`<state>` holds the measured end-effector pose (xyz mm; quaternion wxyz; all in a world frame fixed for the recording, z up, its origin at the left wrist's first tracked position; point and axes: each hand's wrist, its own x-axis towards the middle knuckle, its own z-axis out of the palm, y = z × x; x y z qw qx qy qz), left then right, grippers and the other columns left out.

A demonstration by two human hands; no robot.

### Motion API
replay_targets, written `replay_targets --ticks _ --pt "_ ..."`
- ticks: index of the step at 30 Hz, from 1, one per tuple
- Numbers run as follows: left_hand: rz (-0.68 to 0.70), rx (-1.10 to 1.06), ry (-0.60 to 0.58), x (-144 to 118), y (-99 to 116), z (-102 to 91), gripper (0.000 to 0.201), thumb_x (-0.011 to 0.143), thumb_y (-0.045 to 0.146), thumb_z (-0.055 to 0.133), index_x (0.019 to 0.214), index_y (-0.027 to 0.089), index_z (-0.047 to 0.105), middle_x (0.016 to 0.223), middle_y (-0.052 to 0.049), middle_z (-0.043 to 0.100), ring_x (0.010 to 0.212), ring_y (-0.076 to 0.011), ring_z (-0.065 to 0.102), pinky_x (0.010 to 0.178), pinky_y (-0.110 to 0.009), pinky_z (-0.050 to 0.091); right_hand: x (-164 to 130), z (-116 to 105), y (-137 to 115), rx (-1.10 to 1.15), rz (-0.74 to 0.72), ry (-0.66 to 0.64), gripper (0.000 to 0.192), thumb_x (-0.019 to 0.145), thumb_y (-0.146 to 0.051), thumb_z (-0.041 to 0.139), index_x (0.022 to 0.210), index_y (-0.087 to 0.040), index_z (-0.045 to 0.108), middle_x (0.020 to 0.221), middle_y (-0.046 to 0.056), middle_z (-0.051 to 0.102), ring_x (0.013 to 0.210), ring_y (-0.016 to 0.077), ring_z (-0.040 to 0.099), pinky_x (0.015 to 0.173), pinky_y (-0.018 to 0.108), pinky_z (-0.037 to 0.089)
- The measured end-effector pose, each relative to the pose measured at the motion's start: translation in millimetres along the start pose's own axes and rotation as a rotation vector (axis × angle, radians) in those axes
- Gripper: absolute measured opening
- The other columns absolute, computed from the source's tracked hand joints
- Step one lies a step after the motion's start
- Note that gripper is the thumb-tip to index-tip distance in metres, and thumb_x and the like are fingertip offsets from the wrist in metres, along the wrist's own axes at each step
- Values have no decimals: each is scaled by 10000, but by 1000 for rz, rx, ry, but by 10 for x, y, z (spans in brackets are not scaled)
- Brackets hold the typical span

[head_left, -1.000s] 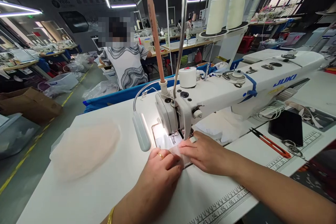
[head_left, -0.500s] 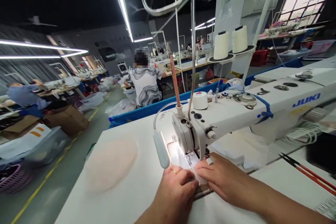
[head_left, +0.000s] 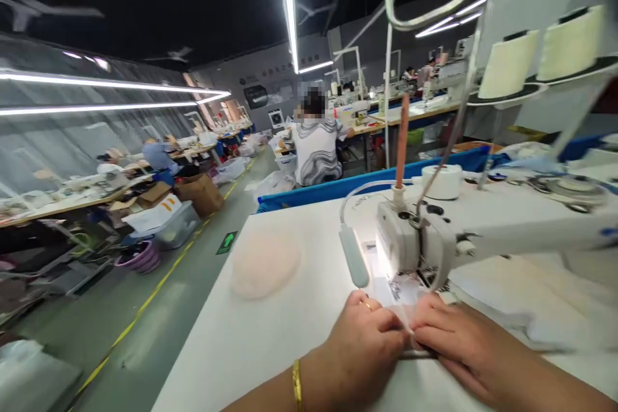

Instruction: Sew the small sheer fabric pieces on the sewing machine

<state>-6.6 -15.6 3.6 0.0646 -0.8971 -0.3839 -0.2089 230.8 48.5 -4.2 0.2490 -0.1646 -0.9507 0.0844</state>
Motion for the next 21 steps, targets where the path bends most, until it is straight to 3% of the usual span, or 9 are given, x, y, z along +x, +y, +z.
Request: replay_targets --ticks 2,7,15,21 --pt "-23 -49 35 8 18 -23 124 948 103 618 946 220 658 923 26 717 806 -171 595 834 -400 361 17 -65 -47 24 0 -67 273 966 -66 458 990 -232 674 972 41 718 918 227 622 782 345 449" --pt "-3 -135 85 57 -33 8 237 1009 38 488 911 200 631 949 3 725 779 -176 581 834 -393 343 87 -171 -31 -54 7 -106 148 946 -88 538 887 -191 626 903 34 697 860 212 562 773 344 392" --pt "-39 -118 17 99 -52 -65 296 997 15 427 854 189 619 941 -16 723 778 -190 604 801 -394 395 103 -153 -23 -85 18 -92 190 967 -76 511 924 -195 654 909 30 698 860 205 541 815 350 398" --pt "-52 -123 35 142 -136 -67 319 1027 61 424 1088 185 712 1047 -63 748 869 -229 650 810 -402 483 131 -152 -15 -116 119 -98 227 894 -50 516 971 -187 681 940 56 699 839 222 515 786 356 413"
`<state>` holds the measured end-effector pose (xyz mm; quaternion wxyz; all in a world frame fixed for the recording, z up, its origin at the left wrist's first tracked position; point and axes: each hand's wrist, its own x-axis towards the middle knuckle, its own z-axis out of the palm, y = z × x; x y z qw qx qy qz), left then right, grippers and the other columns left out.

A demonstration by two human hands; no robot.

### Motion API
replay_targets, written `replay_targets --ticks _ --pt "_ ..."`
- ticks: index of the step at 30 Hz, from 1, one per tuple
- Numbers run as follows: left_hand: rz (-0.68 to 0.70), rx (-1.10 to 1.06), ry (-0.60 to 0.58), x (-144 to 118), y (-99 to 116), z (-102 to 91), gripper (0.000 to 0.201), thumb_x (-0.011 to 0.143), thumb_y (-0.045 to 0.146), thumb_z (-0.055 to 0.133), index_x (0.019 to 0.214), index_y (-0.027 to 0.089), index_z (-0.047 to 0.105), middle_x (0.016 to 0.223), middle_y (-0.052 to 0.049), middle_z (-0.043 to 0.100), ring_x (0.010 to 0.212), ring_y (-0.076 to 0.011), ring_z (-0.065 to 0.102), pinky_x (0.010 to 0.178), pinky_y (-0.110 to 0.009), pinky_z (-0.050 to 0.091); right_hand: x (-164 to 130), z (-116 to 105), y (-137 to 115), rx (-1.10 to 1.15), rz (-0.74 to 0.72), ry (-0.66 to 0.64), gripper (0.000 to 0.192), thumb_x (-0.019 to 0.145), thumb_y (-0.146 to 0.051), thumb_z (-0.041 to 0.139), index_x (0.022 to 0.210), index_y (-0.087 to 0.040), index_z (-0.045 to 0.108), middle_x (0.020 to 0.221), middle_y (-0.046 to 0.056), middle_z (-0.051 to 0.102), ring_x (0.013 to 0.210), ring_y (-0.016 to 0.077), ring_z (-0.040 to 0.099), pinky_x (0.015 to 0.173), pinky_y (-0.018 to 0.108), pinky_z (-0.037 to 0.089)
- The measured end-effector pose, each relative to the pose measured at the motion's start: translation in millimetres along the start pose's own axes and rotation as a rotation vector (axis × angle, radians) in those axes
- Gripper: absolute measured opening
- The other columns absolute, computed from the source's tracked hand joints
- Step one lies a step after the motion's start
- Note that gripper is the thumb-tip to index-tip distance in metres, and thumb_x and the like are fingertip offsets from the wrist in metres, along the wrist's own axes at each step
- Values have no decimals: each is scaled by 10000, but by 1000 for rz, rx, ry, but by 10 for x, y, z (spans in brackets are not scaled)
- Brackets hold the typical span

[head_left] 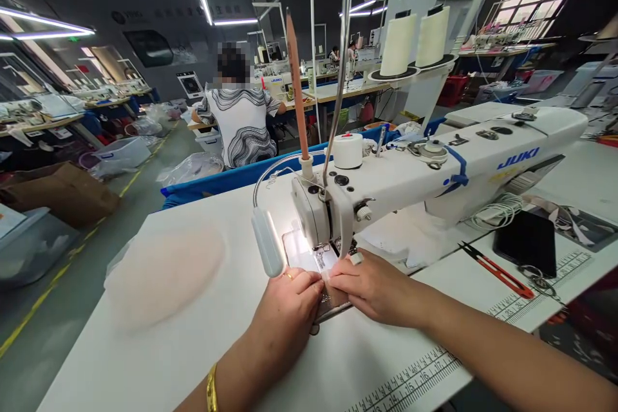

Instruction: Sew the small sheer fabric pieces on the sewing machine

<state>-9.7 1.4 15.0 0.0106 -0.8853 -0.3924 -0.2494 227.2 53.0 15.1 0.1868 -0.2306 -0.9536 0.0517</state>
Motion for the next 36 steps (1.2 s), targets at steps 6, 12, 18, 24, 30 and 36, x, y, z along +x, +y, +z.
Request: replay_targets --ticks 6,12,18,24,30,36 --pt "-9 40 7 67 -107 12 352 1057 87 383 1086 183 721 1050 -68 759 871 -219 665 747 -353 538 30 -20 -12 -36 85 2 341 854 -27 517 1087 -200 696 1032 68 721 928 252 539 810 360 454" --pt "-66 -5 -12 91 -184 14 282 1066 144 424 1134 207 691 1145 -63 745 1054 -261 690 880 -403 584 23 30 25 -50 132 37 428 877 -58 537 1267 -173 672 1189 114 722 1043 286 581 884 399 519" --pt "-195 70 -72 55 -274 -15 227 1046 306 566 1241 203 624 1343 -137 652 1275 -342 603 990 -491 561 26 48 15 -40 115 91 377 907 -62 517 1232 -164 680 1291 126 713 1065 275 622 895 391 548" --pt "-271 229 -183 46 -156 -168 278 1023 335 588 1247 181 643 1267 -157 703 1100 -351 683 811 -431 561 -19 143 52 12 58 138 357 941 -74 467 1243 -159 637 1138 130 743 995 267 663 827 394 561" --pt "-245 222 21 13 -194 -492 372 1049 213 381 905 200 724 664 -50 604 637 -237 580 634 -339 451 74 163 -137 163 -194 268 300 975 -88 477 1222 -203 605 1232 109 719 1103 236 641 910 380 556" --pt "-249 92 -245 33 -331 -523 193 969 141 515 998 221 688 1022 -66 708 1009 -260 665 869 -355 530 333 329 -474 281 -222 154 264 975 -171 560 1238 -175 592 1133 126 708 1045 250 639 895 385 540"
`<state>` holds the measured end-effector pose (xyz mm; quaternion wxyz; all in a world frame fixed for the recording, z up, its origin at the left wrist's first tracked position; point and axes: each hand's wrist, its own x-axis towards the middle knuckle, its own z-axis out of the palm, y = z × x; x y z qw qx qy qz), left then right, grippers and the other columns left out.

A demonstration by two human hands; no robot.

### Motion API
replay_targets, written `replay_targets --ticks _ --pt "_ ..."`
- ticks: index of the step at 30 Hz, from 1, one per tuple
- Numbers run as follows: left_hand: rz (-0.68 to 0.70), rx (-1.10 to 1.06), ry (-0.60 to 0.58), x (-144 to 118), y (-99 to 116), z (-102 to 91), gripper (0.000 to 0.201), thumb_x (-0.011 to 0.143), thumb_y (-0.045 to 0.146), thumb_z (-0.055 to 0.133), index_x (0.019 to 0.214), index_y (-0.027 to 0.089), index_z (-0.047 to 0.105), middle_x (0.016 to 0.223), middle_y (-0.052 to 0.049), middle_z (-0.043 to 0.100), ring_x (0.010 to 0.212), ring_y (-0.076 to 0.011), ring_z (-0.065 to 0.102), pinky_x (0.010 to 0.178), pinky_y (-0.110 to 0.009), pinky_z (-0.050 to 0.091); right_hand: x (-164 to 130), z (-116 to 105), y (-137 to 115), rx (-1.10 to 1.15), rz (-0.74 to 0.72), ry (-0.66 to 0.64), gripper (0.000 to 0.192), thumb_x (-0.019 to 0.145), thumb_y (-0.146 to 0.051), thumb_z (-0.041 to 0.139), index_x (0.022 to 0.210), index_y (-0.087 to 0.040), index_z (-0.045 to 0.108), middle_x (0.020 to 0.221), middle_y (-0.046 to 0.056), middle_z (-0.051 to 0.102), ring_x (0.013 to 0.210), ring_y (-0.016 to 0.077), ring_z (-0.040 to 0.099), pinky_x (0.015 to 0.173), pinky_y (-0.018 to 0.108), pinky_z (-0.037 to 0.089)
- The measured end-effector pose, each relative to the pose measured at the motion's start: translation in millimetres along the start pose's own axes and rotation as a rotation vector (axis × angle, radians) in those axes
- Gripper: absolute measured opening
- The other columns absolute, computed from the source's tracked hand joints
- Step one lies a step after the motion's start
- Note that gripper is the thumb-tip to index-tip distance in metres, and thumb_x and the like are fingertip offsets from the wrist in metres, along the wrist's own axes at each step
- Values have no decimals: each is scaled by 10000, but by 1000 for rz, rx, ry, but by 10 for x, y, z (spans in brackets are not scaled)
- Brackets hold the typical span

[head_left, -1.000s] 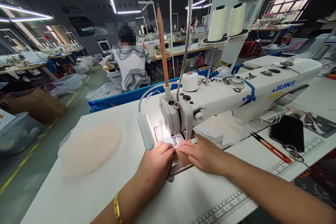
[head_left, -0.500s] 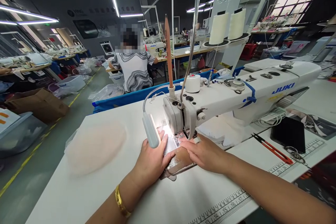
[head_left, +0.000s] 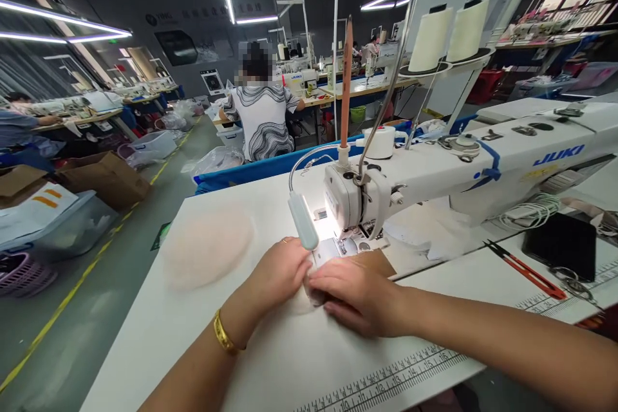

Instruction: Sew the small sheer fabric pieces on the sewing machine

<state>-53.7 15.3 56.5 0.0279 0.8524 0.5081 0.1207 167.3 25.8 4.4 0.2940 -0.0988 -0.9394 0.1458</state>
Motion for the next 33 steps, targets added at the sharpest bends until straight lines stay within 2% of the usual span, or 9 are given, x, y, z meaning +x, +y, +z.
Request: replay_targets --ticks 2,5,8,11,16,21,23,25,33 --pt "-156 110 -121 -16 45 -1 119 951 192 607 1048 213 672 1061 -87 704 987 -291 677 801 -359 530 45 113 -53 -2 -41 -27 289 972 -178 555 1255 -149 605 1025 113 701 964 246 618 864 384 528" --pt "-353 224 -188 -105 99 -39 112 981 243 572 914 184 639 804 -90 666 711 -302 657 597 -342 452 36 146 -63 -90 -117 -67 237 967 -145 524 1142 -172 682 897 67 676 829 223 555 741 354 464" --pt "-371 245 -209 -192 124 -79 176 969 237 546 802 199 586 660 -57 589 594 -283 591 543 -331 387 -58 1 31 -68 -81 -116 192 946 -99 546 947 -199 710 921 43 666 841 195 541 740 333 418" --pt "-234 233 -69 -168 164 -42 169 923 329 661 835 198 603 868 -110 648 823 -330 630 664 -379 463 -196 -162 155 -31 77 -73 235 900 -50 601 950 -236 734 954 15 643 866 175 546 752 314 384" --pt "-106 -211 25 6 226 179 166 885 311 637 784 214 547 979 -62 667 840 -251 630 693 -348 491 -337 -267 224 27 137 34 274 883 -52 593 986 -252 751 926 19 594 883 183 534 791 320 406" --pt "-267 -706 -66 22 271 275 151 866 310 555 762 233 476 699 14 631 636 -193 626 564 -286 464 -306 -369 156 219 294 63 144 985 -244 572 1099 -204 650 995 43 615 841 184 557 784 324 474" --pt "-346 -853 -114 14 300 270 132 847 308 568 789 237 474 631 42 610 552 -171 593 511 -260 432 -278 -374 128 262 431 69 324 969 -408 666 1203 -195 591 1048 62 645 867 206 577 765 329 480" --pt "-401 -947 -128 16 329 261 143 826 317 594 814 236 477 609 56 586 533 -159 565 493 -245 412 -251 -348 108 284 531 78 433 941 -435 708 1263 -190 555 1072 71 666 879 218 598 762 330 478" --pt "-467 -1080 -145 65 396 288 335 826 510 695 903 202 589 659 35 564 593 -164 550 541 -259 464 -219 -310 80 453 635 120 258 932 -299 667 1157 -195 597 814 -30 627 710 157 570 724 301 455"
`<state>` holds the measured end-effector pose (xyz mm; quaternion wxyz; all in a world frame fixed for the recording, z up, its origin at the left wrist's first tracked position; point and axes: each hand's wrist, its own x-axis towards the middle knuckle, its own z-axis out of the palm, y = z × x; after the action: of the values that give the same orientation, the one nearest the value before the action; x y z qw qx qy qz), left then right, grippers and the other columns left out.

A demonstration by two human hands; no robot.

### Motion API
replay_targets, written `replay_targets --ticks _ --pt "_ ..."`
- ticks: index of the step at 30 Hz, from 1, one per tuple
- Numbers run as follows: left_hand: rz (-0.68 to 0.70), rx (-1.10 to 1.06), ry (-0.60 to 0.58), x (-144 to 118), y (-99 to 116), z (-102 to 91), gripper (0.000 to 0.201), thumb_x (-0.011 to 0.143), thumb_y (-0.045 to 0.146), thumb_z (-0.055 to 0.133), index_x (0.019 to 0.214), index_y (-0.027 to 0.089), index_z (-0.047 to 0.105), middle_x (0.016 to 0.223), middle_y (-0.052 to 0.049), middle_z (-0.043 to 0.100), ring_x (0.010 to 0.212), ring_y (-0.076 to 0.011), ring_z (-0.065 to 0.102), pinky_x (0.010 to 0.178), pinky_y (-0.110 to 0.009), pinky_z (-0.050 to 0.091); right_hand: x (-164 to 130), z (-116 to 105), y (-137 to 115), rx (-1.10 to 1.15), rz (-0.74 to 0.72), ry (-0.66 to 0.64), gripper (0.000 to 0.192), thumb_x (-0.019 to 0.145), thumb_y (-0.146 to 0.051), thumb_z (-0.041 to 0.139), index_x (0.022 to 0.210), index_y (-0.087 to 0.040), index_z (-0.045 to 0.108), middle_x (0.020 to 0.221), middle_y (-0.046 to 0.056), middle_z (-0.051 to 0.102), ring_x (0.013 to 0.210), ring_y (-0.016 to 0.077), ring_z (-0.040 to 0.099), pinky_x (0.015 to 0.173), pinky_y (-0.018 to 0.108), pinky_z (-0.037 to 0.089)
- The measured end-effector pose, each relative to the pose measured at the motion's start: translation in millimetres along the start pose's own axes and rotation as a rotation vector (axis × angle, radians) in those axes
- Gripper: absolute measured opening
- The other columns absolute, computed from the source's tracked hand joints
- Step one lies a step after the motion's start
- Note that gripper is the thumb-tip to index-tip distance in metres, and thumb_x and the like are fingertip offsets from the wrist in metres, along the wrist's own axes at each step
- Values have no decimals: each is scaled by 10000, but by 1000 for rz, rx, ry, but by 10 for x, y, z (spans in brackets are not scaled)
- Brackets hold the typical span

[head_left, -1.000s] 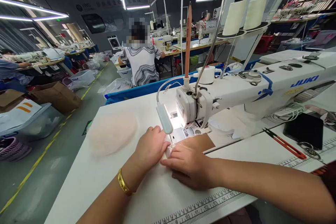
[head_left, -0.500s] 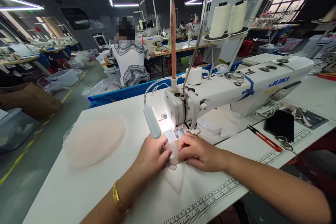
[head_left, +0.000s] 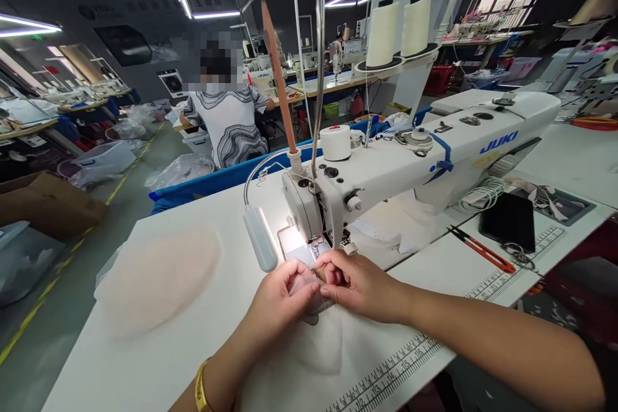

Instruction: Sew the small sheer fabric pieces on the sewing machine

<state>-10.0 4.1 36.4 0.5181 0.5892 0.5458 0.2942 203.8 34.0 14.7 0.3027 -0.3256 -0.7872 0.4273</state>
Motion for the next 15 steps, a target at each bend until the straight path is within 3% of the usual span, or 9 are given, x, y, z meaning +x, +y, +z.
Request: replay_targets --ticks 5,15 --pt "31 60 31 24 -27 18 414 832 585 680 846 172 668 605 49 460 569 -132 424 530 -241 418 -6 -27 -17 20 29 17 189 938 -292 650 1103 -199 633 795 -35 621 693 145 557 702 291 445" --pt "72 99 71 32 -89 39 433 841 596 686 856 166 741 695 -7 594 640 -158 512 572 -241 426 -3 -2 -3 28 0 74 118 967 -325 640 984 -208 628 707 -49 584 669 146 559 660 275 421"
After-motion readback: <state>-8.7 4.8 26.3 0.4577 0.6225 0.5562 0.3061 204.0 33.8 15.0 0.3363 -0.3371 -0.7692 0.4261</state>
